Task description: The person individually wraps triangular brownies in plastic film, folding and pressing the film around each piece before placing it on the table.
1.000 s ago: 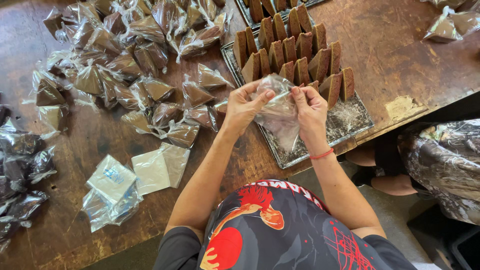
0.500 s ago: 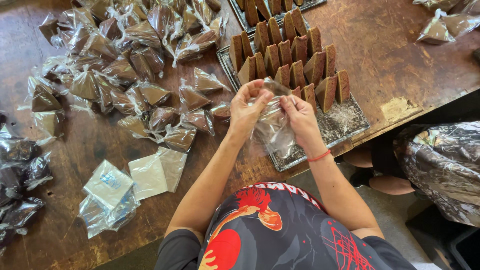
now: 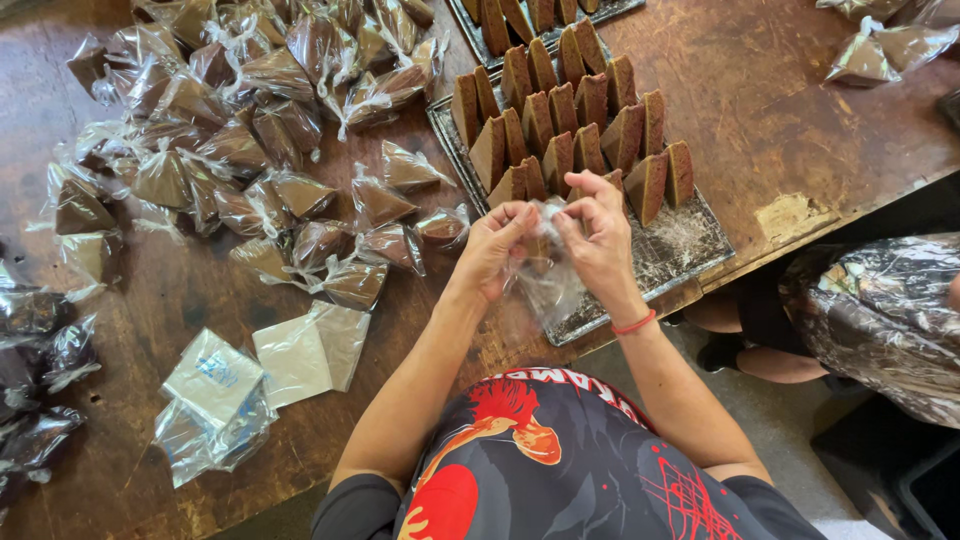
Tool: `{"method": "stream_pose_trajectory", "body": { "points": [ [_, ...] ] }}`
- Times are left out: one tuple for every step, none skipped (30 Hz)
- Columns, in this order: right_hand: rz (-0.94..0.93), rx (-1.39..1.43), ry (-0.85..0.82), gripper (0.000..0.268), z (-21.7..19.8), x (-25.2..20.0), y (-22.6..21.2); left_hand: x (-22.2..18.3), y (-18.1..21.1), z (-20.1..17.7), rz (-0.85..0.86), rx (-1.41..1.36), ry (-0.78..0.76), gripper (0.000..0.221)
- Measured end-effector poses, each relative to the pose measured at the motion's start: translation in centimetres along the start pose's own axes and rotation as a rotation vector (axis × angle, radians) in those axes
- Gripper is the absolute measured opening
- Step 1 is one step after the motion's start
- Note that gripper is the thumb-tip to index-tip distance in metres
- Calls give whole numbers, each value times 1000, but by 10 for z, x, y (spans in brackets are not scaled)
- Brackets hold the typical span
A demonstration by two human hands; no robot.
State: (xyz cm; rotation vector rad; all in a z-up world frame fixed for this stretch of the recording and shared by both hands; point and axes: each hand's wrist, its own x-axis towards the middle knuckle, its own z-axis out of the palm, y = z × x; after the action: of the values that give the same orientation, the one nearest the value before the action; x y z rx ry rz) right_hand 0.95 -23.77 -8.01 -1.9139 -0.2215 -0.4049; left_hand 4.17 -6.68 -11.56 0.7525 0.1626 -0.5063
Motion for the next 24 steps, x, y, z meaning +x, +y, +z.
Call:
{"method": "stream_pose_trajectory", "body": {
  "points": [
    [-23, -133, 29, 10, 0, 0, 6, -2, 3, 3, 70, -51, 12, 10],
    [-45, -268, 57, 12, -1, -1, 12, -2, 6, 7, 140, -104, 22, 14],
    [-43, -271, 59, 12, -3, -4, 18, -4, 8, 11, 136, -105, 21, 14],
    [54, -206, 46, 11, -5, -4, 26, -4, 11, 13, 228, -99, -85, 15],
    [151, -140, 32, 10, -7, -5, 35, -3, 13, 15, 319, -92, -191, 15],
    [151, -137, 31, 10, -14, -2, 47, -4, 16, 17, 320, -90, -189, 15],
    [76, -229, 8, 9, -27, 8, 62, -4, 18, 19, 380, 230, -139, 13],
    [-2, -321, -14, 12, -43, 20, 80, -4, 22, 22, 436, 550, -87, 13],
    [-65, -556, 23, 27, -61, 38, 99, -5, 27, 22, 439, 553, -86, 13],
    [-128, -792, 57, 44, -80, 52, 118, -8, 34, 21, 533, 856, -64, 19],
    [-54, -1006, -6, 62, -97, 59, 135, -10, 40, 20, 623, 1160, -39, 27],
    [18, -1220, -64, 81, -115, 67, 150, -7, 44, 22, 630, 1162, -38, 27],
    [13, -1218, -60, 81, -131, 74, 164, -2, 47, 23, 684, 1293, -49, 28],
    [-24, -987, -155, 66, -140, 77, 174, 2, 48, 23, 733, 1423, -60, 33],
    [-60, -754, -246, 52, -144, 78, 181, 6, 49, 22, 737, 1423, -58, 33],
    [-67, -753, -245, 52, -147, 79, 181, 11, 51, 21, 753, 1460, -101, 36],
    [43, -781, -228, 40, -153, 77, 174, 17, 54, 20, 770, 1497, -144, 42],
    [161, -806, -215, 29, -156, 71, 162, 20, 54, 18, 767, 1495, -141, 42],
    [161, -806, -220, 29, -155, 67, 148, 24, 55, 17, 669, 1484, -159, 47],
    [78, -747, -73, 26, -152, 67, 129, 29, 58, 17, 575, 1470, -181, 52],
    [-5, -685, 72, 23, -149, 66, 108, 33, 60, 19, 575, 1468, -180, 52],
    [-1, -686, 73, 23, -146, 61, 85, 36, 62, 22, 656, 1544, -213, 51],
    [-35, -467, 155, 24, -141, 54, 62, 37, 64, 27, 737, 1618, -248, 49],
    [-72, -248, 238, 25, -131, 51, 41, 39, 68, 35, 738, 1619, -254, 49]
  ]
}}
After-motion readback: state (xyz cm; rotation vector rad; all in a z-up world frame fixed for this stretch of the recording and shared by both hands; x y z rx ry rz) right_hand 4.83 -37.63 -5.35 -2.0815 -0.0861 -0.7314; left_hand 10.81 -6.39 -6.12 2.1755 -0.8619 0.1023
